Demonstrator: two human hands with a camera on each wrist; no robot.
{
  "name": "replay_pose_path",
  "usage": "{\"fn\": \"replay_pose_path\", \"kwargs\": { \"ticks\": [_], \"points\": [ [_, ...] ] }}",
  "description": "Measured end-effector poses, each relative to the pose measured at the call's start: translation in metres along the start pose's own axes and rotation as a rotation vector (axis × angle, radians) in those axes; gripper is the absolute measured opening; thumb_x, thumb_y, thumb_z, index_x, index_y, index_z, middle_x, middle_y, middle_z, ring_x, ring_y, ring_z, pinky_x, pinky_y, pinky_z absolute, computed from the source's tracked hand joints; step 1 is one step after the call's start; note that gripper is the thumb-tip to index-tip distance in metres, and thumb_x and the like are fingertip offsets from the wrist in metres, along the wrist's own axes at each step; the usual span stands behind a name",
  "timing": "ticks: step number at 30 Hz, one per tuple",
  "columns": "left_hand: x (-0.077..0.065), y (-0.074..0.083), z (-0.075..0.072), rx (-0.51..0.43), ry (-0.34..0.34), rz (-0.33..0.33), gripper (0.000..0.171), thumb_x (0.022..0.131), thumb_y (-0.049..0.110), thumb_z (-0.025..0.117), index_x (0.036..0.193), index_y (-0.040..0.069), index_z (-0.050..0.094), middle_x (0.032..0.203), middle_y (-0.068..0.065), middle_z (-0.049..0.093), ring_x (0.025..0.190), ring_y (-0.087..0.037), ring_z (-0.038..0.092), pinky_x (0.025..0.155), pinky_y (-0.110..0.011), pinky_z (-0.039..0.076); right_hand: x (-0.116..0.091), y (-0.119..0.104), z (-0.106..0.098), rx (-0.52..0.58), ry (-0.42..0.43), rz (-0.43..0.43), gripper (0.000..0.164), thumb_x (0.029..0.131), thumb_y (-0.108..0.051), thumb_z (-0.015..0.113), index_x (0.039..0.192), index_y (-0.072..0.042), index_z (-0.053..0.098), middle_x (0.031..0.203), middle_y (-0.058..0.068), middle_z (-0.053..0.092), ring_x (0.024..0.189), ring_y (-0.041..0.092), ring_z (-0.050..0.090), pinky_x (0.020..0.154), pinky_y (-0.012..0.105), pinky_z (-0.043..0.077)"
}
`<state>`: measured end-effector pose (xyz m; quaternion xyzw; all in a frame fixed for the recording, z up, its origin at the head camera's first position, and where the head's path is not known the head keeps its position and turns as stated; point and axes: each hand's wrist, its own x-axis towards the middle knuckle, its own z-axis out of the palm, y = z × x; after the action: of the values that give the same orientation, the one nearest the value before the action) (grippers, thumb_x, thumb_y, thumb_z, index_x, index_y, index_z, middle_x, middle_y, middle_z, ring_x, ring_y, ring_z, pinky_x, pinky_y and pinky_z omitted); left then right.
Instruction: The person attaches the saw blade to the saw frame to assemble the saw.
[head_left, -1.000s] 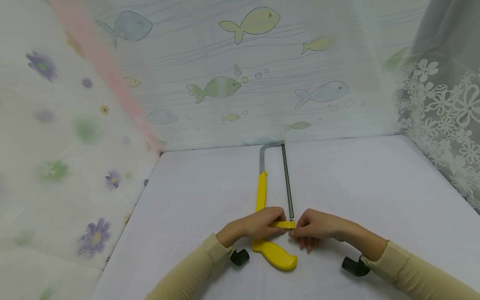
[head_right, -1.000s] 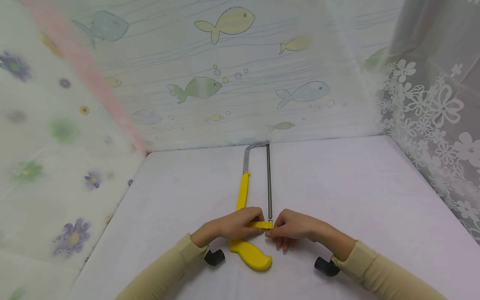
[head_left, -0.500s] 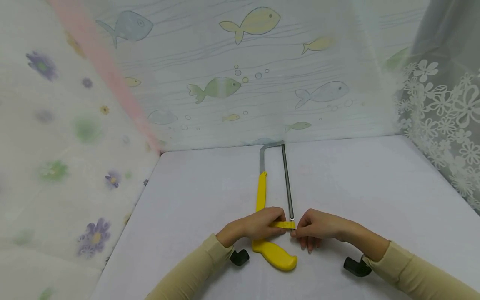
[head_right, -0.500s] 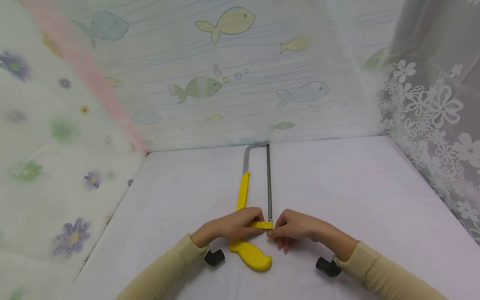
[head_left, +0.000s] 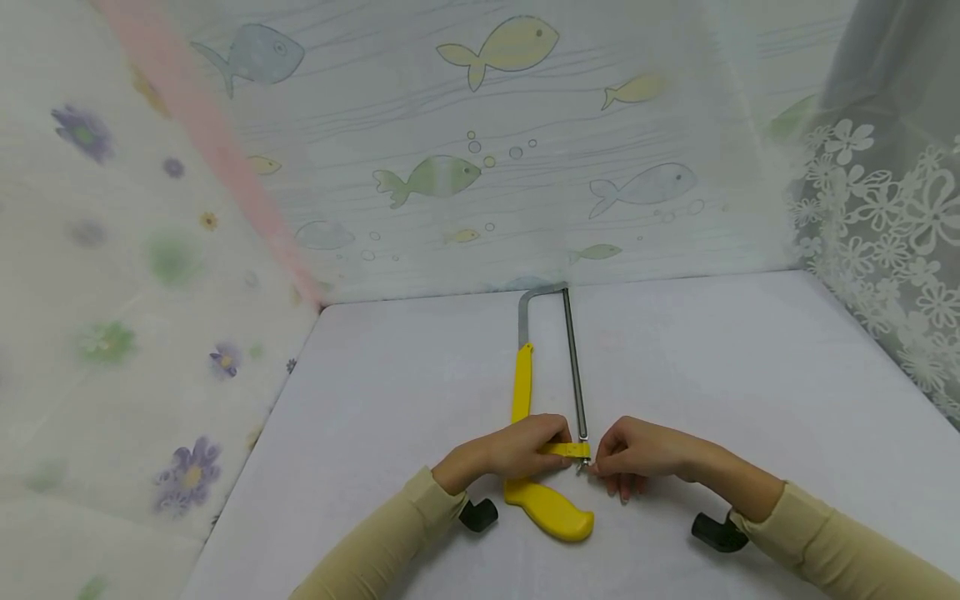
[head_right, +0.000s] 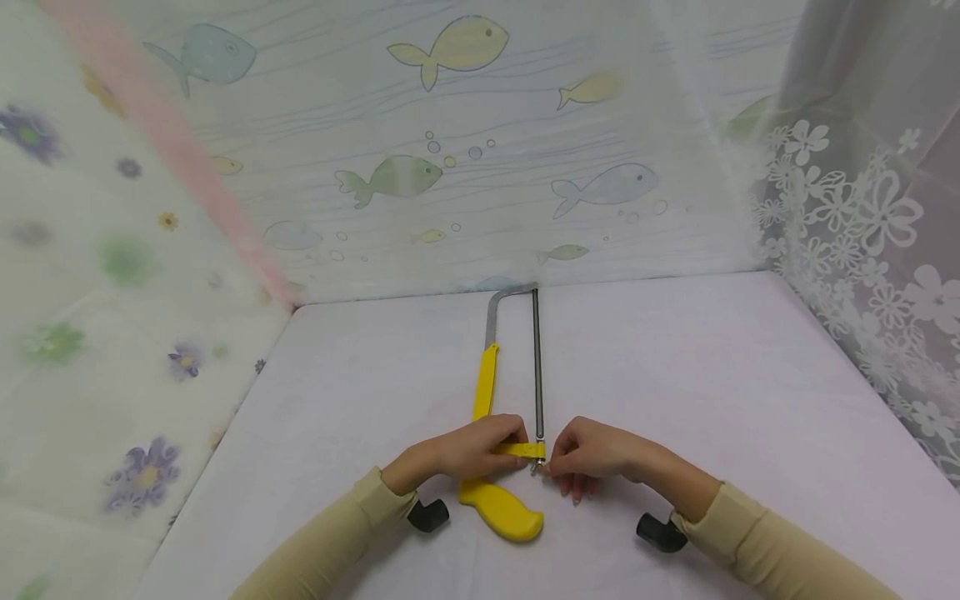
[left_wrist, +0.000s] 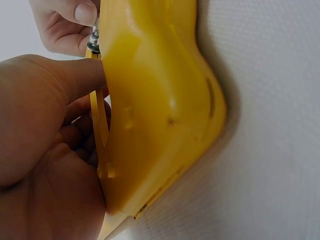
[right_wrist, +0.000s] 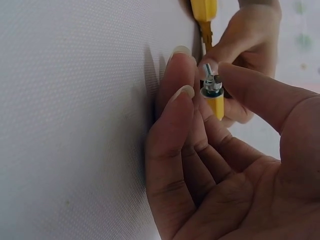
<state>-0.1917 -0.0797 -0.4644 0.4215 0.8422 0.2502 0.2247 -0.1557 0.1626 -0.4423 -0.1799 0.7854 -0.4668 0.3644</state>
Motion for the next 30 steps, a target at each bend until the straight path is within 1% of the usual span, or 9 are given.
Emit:
{"fn": "replay_pose_path", "kwargs": {
  "ticks": [5, 16, 23, 30],
  "points": [
    [0.0001, 0.0009, -0.0004, -0.002, 0.003, -0.005, 0.012, 0.103, 0.022, 0.065, 0.108, 0.013, 0.059, 0.097, 0.008, 0.057, 0.087, -0.007, 0.050, 0.080, -0.017, 0.044, 0.0005, 0.0011, -0.0006, -0.014, 0.014, -0.006, 0.017, 0.096, -0.018, 0.071, 0.088, -0.003, 0.072, 0.069, 0.006, 0.067, 0.056, 0.015, 0.061, 0.052, 0.025, 0.046],
    [-0.0002, 0.0016, 0.0000, 0.000, -0.003, -0.006, 0.012, 0.102, 0.020, 0.066, 0.108, 0.013, 0.058, 0.098, 0.008, 0.057, 0.088, -0.006, 0.050, 0.081, -0.017, 0.044, -0.0001, 0.0013, 0.0010, -0.017, 0.003, -0.052, 0.018, 0.095, -0.014, 0.070, 0.084, 0.000, 0.069, 0.064, 0.004, 0.061, 0.054, 0.014, 0.058, 0.051, 0.024, 0.044],
    [0.0000, 0.0007, -0.0002, 0.002, -0.005, -0.004, 0.013, 0.102, 0.021, 0.066, 0.108, 0.013, 0.058, 0.097, 0.008, 0.057, 0.088, -0.006, 0.051, 0.082, -0.017, 0.044, 0.0020, 0.0015, 0.0032, -0.015, 0.002, -0.053, 0.022, 0.092, -0.021, 0.075, 0.083, -0.001, 0.071, 0.065, 0.003, 0.062, 0.054, 0.014, 0.057, 0.050, 0.024, 0.043],
    [0.0000, -0.0002, -0.0002, -0.008, -0.005, 0.004, 0.012, 0.102, 0.020, 0.066, 0.107, 0.013, 0.058, 0.096, 0.008, 0.056, 0.087, -0.006, 0.050, 0.081, -0.017, 0.043, 0.0029, -0.0008, 0.0048, -0.011, 0.006, -0.043, 0.031, 0.092, -0.026, 0.076, 0.078, 0.001, 0.071, 0.064, 0.005, 0.065, 0.052, 0.013, 0.058, 0.050, 0.024, 0.042]
  ]
}}
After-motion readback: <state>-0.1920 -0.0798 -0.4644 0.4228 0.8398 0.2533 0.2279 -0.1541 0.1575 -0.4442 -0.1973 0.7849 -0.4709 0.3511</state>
